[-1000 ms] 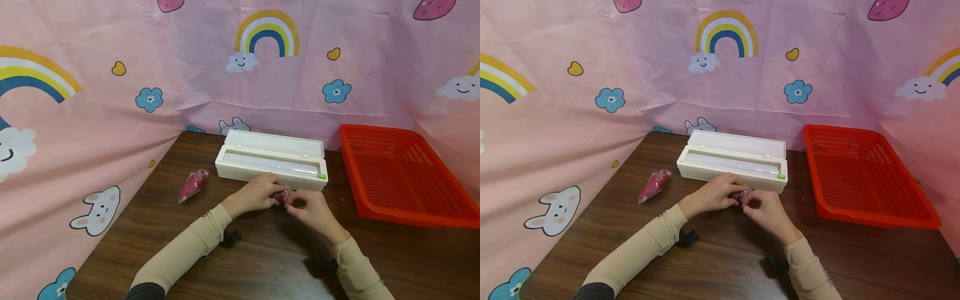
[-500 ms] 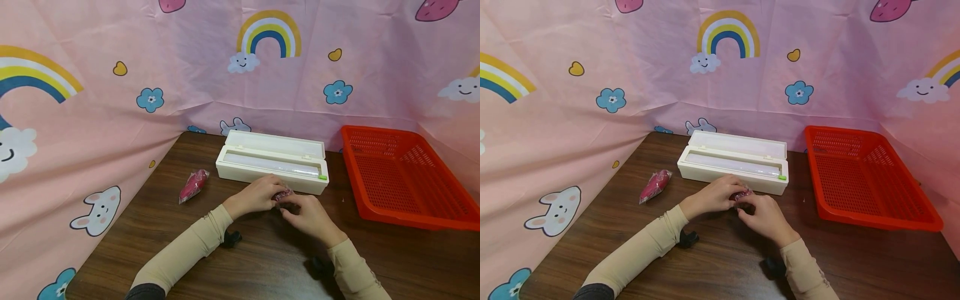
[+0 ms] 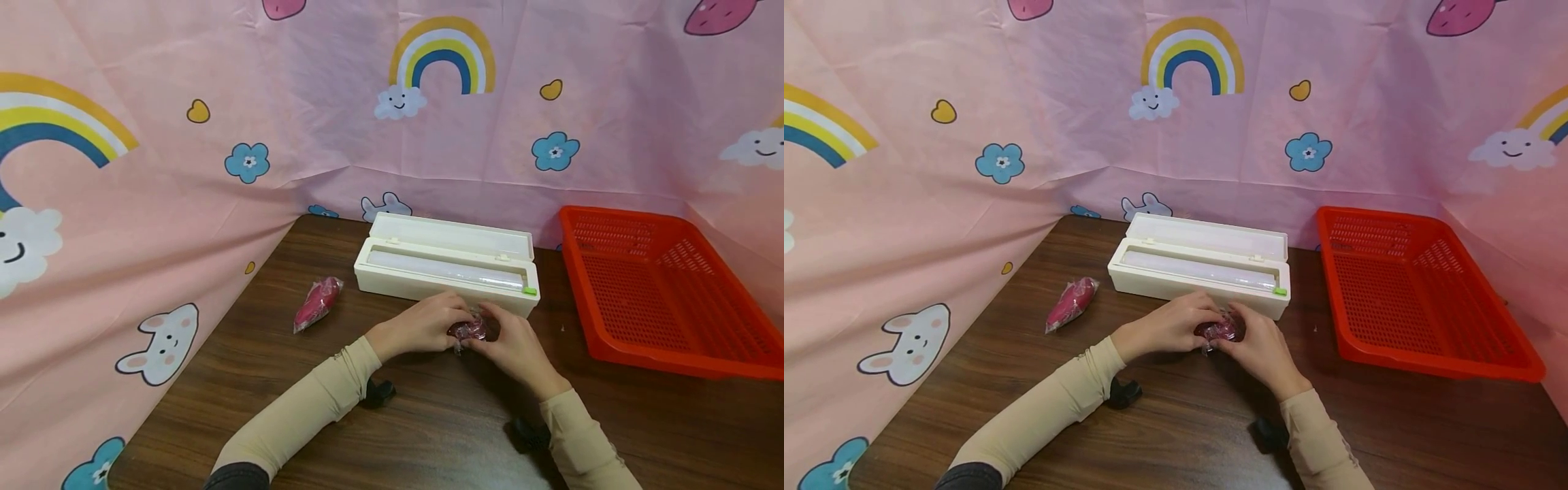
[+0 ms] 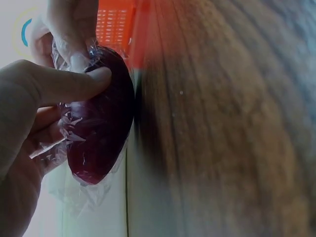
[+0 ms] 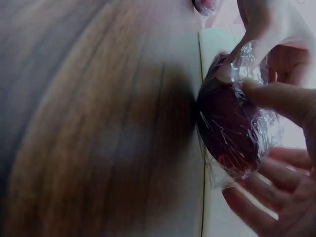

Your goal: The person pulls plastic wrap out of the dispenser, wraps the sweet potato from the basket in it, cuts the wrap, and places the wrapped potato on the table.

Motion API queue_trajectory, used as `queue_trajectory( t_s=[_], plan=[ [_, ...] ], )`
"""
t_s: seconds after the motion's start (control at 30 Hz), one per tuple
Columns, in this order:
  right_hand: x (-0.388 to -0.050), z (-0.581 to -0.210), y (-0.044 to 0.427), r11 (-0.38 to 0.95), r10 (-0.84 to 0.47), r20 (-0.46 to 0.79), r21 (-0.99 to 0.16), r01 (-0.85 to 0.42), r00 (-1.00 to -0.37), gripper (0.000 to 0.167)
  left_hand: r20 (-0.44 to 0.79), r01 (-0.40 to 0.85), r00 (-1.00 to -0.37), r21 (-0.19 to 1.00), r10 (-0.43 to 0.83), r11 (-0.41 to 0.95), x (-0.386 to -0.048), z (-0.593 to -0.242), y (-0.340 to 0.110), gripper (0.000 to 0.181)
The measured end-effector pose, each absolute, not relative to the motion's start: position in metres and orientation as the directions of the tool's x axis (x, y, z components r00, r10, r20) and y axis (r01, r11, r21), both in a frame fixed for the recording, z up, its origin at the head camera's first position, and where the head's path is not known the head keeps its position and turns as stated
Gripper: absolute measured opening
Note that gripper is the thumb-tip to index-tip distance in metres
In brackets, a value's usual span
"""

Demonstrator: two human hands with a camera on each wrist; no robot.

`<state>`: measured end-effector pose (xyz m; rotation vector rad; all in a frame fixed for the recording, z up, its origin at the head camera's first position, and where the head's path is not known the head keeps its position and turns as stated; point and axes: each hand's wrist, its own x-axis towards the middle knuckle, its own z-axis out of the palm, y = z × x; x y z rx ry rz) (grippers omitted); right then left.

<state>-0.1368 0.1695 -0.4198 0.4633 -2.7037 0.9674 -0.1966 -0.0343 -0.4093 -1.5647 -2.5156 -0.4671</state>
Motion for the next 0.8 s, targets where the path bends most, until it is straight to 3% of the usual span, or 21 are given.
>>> queue_trajectory(
  t_s=[0.1, 0.2, 0.37, 0.47, 0.57, 0.8],
  plan=[
    [-0.137, -0.421, 0.17, 0.717, -0.235, 0.315, -0.582, -0.383, -0.919, 0.061, 0.25, 0.892, -0.445, 0.207, 0.86, 0.401, -0.196, -0.404, -0.035, 0.04],
    [-0.138, -0.42, 0.169, 0.71, -0.245, 0.311, -0.588, -0.388, -0.918, 0.059, 0.22, 0.87, -0.458, 0.308, 0.861, 0.384, -0.197, -0.393, -0.04, 0.043],
    [-0.139, -0.42, 0.17, 0.718, -0.276, 0.295, -0.57, -0.4, -0.915, 0.053, 0.171, 0.768, -0.576, 0.45, 0.8, 0.457, -0.202, -0.372, -0.057, 0.046],
    [-0.139, -0.42, 0.17, 0.724, -0.301, 0.296, -0.547, -0.419, -0.906, 0.046, 0.099, 0.733, -0.627, 0.413, 0.773, 0.541, -0.204, -0.369, -0.063, 0.059],
    [-0.138, -0.42, 0.171, 0.729, -0.313, 0.298, -0.534, -0.429, -0.902, 0.041, 0.049, 0.745, -0.621, 0.346, 0.783, 0.57, -0.204, -0.376, -0.061, 0.072],
    [-0.134, -0.422, 0.17, 0.72, -0.326, 0.308, -0.531, -0.446, -0.894, 0.035, 0.085, 0.801, -0.568, 0.285, 0.819, 0.526, -0.193, -0.394, -0.043, 0.064]
  ],
)
